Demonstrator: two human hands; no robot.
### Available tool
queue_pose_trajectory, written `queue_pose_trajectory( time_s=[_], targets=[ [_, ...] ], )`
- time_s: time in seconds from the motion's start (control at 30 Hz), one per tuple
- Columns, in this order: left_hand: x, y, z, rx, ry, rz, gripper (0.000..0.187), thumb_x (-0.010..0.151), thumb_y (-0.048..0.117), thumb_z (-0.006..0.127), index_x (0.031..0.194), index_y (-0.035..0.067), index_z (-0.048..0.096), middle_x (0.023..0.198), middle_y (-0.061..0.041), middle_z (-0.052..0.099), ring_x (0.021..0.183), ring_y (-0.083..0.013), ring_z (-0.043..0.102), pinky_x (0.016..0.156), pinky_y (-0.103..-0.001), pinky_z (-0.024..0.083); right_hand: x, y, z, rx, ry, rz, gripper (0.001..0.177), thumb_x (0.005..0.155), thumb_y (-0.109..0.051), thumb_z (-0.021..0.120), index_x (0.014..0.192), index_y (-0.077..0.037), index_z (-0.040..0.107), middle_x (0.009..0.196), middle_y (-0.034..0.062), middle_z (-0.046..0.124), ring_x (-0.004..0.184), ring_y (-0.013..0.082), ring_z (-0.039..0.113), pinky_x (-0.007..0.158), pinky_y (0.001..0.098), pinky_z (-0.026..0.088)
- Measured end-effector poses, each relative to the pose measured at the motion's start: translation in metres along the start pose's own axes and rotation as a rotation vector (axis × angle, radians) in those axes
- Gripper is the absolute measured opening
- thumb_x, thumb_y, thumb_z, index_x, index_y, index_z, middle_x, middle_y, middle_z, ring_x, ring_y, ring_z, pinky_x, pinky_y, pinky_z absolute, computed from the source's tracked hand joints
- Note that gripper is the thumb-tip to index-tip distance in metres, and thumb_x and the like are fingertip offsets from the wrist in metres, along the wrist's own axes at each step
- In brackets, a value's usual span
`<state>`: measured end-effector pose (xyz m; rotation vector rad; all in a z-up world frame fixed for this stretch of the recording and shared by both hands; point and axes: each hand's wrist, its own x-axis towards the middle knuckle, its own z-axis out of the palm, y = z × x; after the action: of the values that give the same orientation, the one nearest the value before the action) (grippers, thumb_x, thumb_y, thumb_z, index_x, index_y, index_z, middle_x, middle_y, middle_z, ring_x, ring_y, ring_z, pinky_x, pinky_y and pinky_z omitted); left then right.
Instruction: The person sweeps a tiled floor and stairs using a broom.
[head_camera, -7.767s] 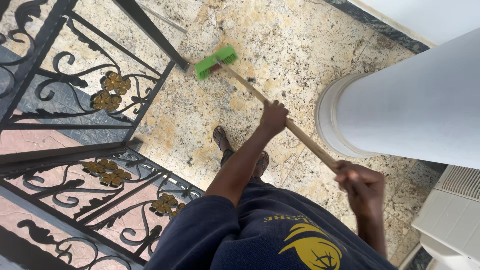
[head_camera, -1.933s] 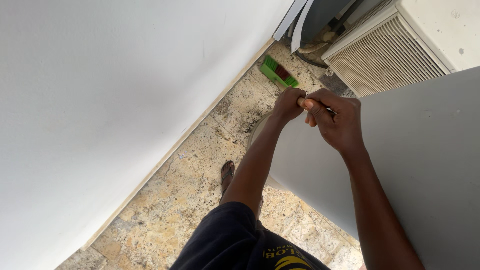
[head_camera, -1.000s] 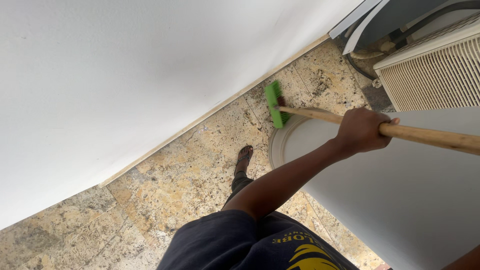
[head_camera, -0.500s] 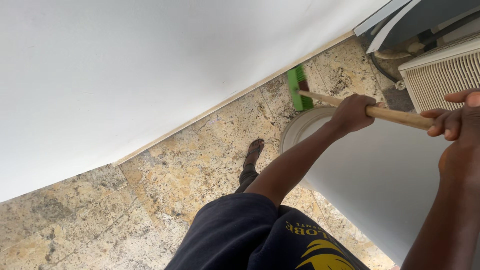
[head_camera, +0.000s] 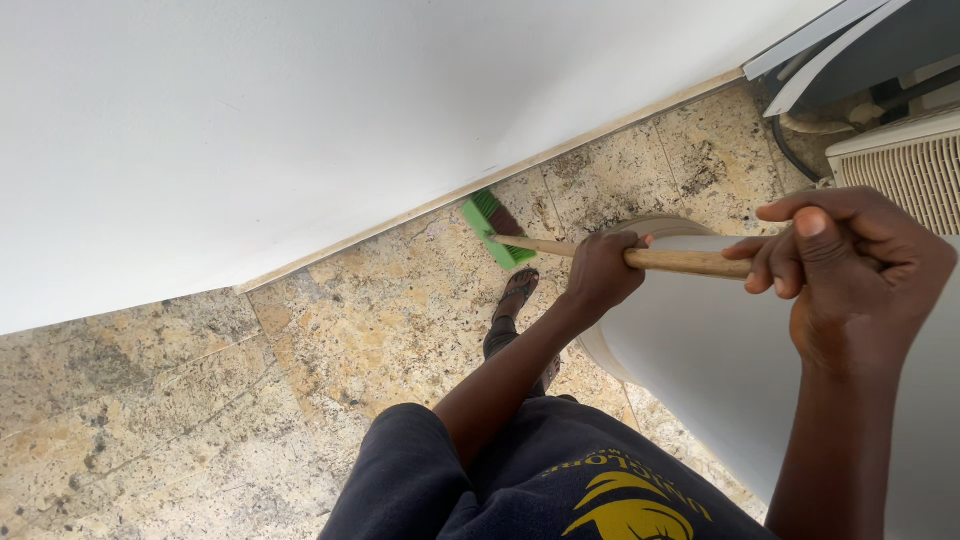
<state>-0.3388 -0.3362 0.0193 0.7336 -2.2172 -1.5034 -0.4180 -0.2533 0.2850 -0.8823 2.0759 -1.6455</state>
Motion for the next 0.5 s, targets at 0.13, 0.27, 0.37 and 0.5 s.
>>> queue_pose_trajectory(
  time_s=[0.13,0.27,0.37,0.5],
  targets=[
    [-0.034,-0.024,-0.024,0.068,0.097,-0.036,0.026,0.090,0.014,0.069,0.066,0.006,0.064,0.058,-0.012,0.063,0.048,-0.0273,0.059,0.053,-0.042,0.047,-0.013,0.026,0.015,0.129,-0.111,0.029,0.022,0.118,-0.012,0.058,0.108,0.006,0.068,0.060,0.0064,0.054,0.052,0.0135,0.058,0.077,0.0431,0.066],
    [-0.079,-0.056,-0.045,0.190,0.097,-0.191,0.038,0.096,0.019,0.072,0.062,0.003,0.064,0.056,-0.016,0.062,0.046,-0.0330,0.058,0.054,-0.046,0.045,-0.035,0.063,0.038,0.317,-0.169,0.155,0.021,0.112,-0.013,0.057,0.106,0.003,0.069,0.061,0.0035,0.051,0.054,0.0132,0.056,0.081,0.0433,0.065],
    [-0.111,-0.076,-0.050,0.256,0.149,-0.154,0.033,0.092,0.018,0.074,0.064,0.004,0.068,0.059,-0.017,0.064,0.052,-0.0360,0.061,0.057,-0.047,0.048,-0.061,0.078,0.039,0.372,-0.239,0.265,0.022,0.110,-0.013,0.056,0.103,0.004,0.069,0.059,0.0025,0.050,0.055,0.0129,0.054,0.084,0.0422,0.062],
    [-0.137,-0.064,-0.035,0.348,0.135,-0.021,0.019,0.084,0.016,0.074,0.067,0.007,0.072,0.059,-0.015,0.066,0.052,-0.0348,0.062,0.059,-0.047,0.049,-0.098,0.071,0.000,0.420,-0.249,0.285,0.023,0.111,-0.012,0.055,0.106,0.005,0.069,0.062,0.0007,0.044,0.059,0.0148,0.046,0.082,0.0406,0.054]
  ],
)
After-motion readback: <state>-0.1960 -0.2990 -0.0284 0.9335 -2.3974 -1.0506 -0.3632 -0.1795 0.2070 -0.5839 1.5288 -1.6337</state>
